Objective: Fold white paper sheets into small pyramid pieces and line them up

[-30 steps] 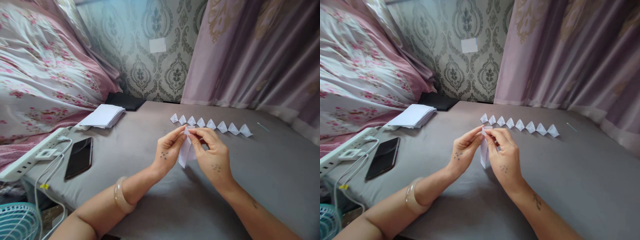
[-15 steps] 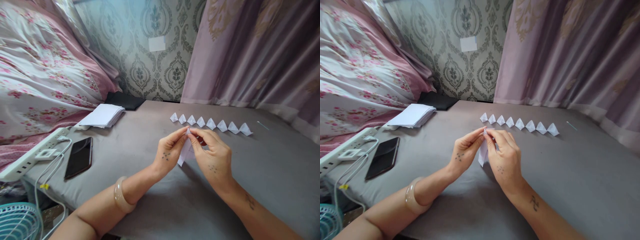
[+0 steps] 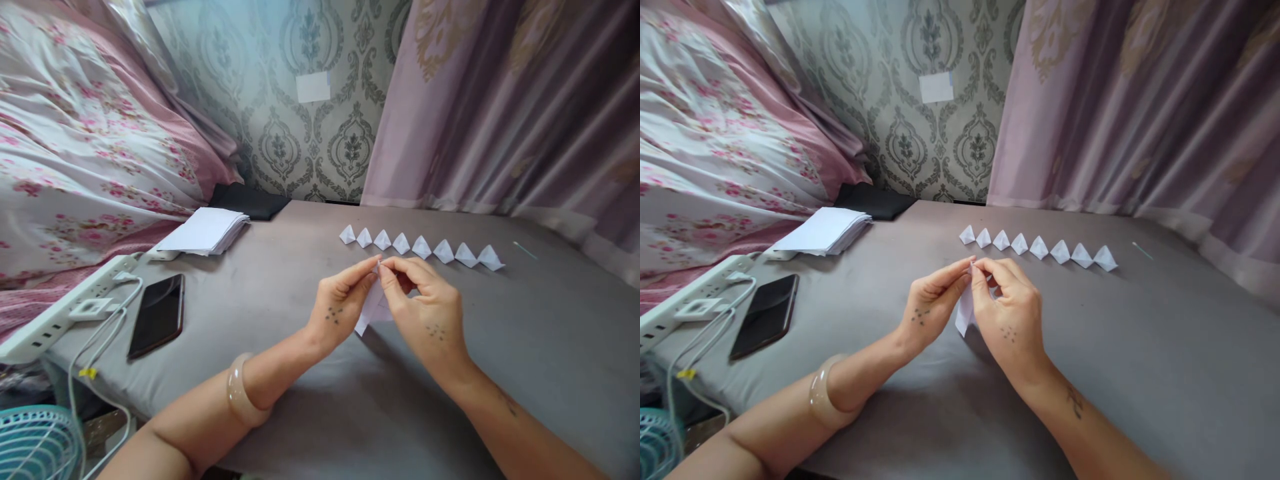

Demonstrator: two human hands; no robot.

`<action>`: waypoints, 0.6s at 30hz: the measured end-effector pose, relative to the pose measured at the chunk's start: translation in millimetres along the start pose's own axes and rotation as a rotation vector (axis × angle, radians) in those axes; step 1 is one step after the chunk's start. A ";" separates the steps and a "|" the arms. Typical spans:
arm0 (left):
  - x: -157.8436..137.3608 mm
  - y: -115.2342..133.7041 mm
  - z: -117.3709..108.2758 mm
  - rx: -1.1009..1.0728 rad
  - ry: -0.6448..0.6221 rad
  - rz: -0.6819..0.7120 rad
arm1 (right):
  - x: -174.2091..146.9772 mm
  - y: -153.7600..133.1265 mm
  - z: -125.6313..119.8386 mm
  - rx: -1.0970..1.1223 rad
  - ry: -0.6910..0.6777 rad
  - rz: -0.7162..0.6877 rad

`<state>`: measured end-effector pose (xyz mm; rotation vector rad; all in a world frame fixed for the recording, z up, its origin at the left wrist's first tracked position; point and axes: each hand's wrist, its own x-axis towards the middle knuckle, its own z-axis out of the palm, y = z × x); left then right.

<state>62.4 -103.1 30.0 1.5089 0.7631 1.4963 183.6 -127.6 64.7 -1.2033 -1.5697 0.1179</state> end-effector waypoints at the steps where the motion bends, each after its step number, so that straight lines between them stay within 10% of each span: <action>1: -0.1 0.1 0.2 -0.003 -0.001 0.000 | 0.3 -0.3 0.0 0.018 -0.010 0.025; 18: 8.4 21.2 -1.8 -0.308 0.052 -0.292 | 0.9 4.3 4.0 0.057 -0.063 0.038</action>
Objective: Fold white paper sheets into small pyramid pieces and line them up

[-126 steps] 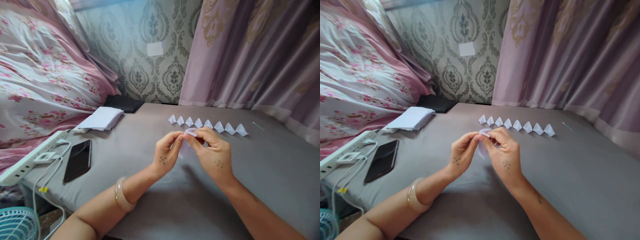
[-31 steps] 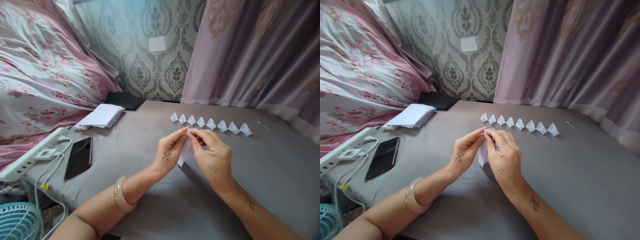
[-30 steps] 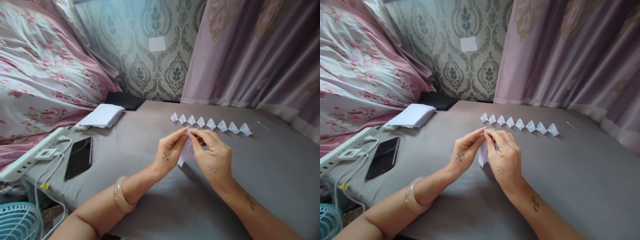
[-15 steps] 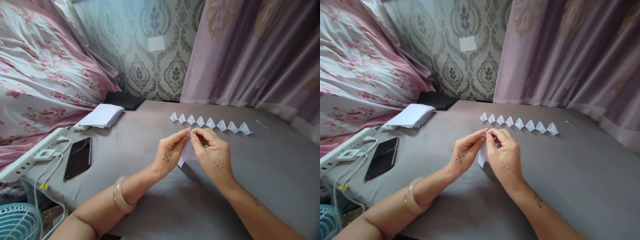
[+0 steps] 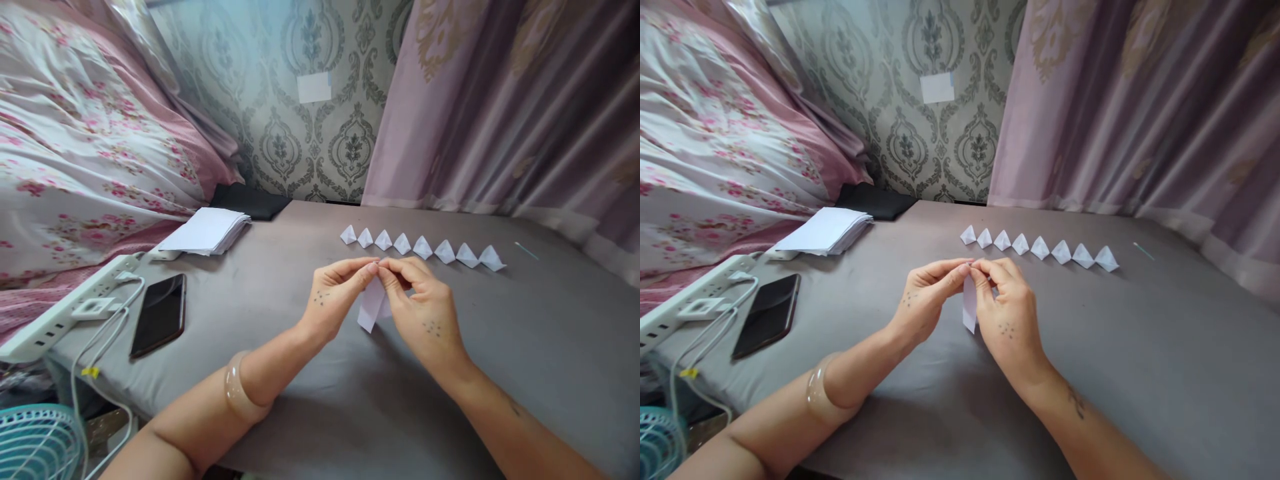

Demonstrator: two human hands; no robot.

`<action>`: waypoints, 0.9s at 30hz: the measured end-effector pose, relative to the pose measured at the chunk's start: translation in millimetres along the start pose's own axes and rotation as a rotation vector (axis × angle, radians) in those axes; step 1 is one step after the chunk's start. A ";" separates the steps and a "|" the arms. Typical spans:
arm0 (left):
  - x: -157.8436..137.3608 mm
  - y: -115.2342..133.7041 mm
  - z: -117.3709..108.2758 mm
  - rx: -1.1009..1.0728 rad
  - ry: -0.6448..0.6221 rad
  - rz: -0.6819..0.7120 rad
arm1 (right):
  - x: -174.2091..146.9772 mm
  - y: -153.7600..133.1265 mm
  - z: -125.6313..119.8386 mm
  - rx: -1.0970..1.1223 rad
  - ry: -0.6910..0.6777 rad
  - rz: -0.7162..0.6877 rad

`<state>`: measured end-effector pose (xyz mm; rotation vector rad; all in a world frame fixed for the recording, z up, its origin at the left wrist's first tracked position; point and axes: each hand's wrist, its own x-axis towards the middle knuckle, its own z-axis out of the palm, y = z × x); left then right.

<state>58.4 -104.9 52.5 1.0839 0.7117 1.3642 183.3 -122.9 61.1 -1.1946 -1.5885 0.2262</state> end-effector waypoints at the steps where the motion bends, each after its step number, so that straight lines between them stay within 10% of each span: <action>1: 0.5 0.7 -0.4 -0.010 0.014 -0.008 | -0.9 -0.7 1.1 -0.004 -0.004 -0.007; 15: -2.0 4.5 -0.3 0.035 0.078 0.148 | -1.6 -11.0 1.1 -0.001 -0.062 0.098; 27: 10.0 3.8 -7.3 -0.233 0.059 -0.111 | 11.0 4.2 0.3 0.341 -0.177 0.336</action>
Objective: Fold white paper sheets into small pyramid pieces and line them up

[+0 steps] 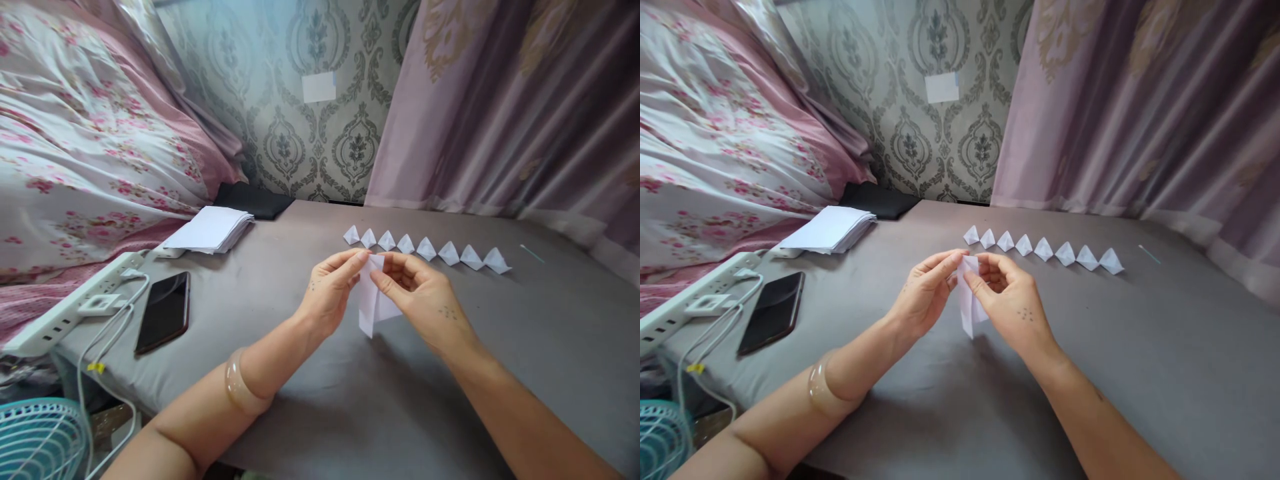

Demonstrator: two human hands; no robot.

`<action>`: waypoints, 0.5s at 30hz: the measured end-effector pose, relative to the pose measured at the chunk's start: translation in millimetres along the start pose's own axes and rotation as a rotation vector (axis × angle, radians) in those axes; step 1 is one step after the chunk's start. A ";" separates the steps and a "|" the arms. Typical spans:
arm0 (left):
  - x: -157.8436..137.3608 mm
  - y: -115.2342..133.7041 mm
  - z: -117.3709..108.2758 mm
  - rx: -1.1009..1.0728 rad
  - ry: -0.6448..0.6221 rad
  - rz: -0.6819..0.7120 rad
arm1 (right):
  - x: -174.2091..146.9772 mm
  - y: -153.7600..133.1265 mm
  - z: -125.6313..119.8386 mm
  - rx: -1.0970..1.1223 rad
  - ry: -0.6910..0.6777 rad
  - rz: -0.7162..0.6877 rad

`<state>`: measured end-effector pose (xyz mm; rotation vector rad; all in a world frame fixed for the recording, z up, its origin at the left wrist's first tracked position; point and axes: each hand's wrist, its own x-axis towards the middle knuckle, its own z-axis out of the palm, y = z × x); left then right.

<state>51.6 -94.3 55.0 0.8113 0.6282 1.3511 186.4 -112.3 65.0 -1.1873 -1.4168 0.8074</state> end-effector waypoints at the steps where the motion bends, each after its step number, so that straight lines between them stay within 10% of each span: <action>1: 0.4 -1.0 -0.6 0.014 -0.003 0.005 | 0.6 0.1 0.1 0.048 -0.039 0.016; 15: 1.0 -2.0 -3.5 0.118 -0.011 0.018 | -1.3 3.1 -2.2 0.005 -0.005 -0.033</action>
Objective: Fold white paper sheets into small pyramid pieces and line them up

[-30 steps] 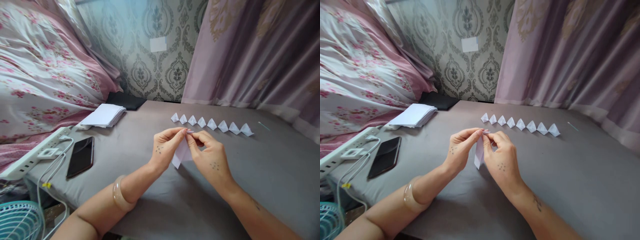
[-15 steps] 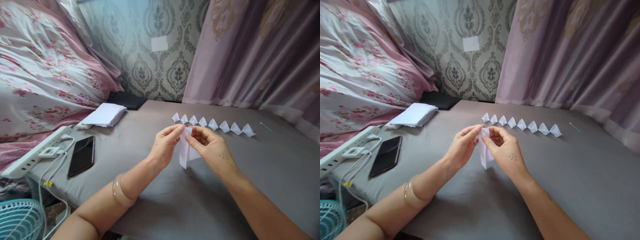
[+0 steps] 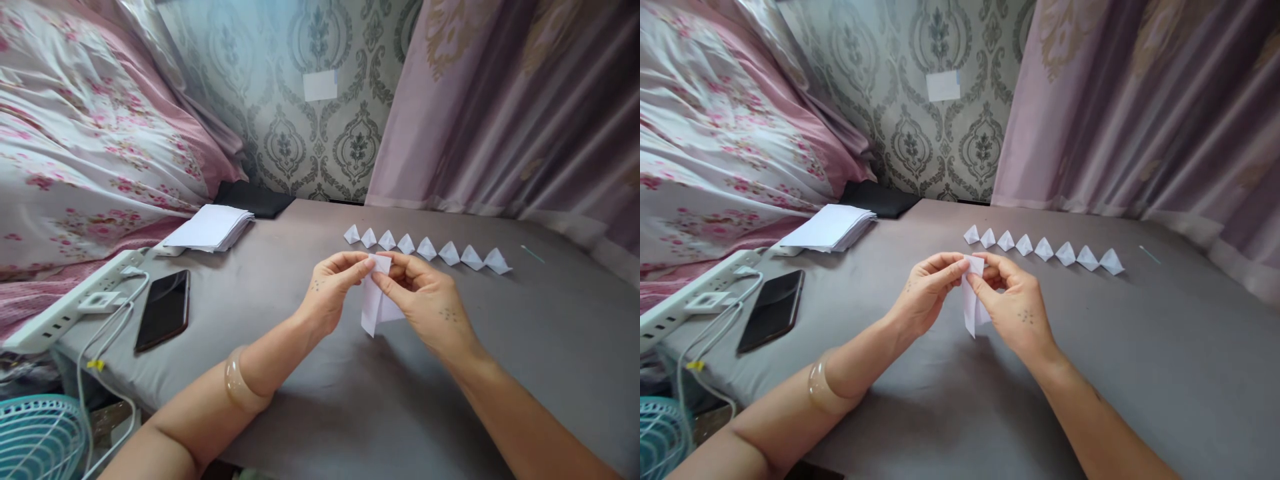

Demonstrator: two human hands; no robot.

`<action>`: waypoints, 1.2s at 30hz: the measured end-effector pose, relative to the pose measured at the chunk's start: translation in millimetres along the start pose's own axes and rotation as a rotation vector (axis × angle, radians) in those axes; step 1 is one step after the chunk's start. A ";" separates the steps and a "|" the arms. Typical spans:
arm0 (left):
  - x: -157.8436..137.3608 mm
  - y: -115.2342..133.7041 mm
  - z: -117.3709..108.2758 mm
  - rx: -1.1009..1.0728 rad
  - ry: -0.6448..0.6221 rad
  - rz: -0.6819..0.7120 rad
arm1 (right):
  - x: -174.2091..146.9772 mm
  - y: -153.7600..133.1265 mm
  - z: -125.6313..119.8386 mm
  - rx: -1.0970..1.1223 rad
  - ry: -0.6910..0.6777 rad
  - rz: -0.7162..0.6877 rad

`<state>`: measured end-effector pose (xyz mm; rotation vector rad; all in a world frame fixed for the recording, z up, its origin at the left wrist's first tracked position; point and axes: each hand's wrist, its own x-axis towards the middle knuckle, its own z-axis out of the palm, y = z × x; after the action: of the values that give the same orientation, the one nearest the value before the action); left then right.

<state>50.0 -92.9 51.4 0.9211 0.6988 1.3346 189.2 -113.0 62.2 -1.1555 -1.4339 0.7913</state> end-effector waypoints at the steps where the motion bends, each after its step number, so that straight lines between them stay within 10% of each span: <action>1: -0.2 0.1 0.1 -0.002 0.001 -0.002 | -0.4 -0.2 0.4 -0.020 0.009 -0.018; 36: -2.2 7.8 0.6 -0.009 0.042 0.011 | -8.4 -3.9 0.3 -0.554 -0.015 -0.557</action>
<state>46.4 -95.2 58.3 0.8926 0.7203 1.3697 187.5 -122.1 63.0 -1.0577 -1.9324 0.0046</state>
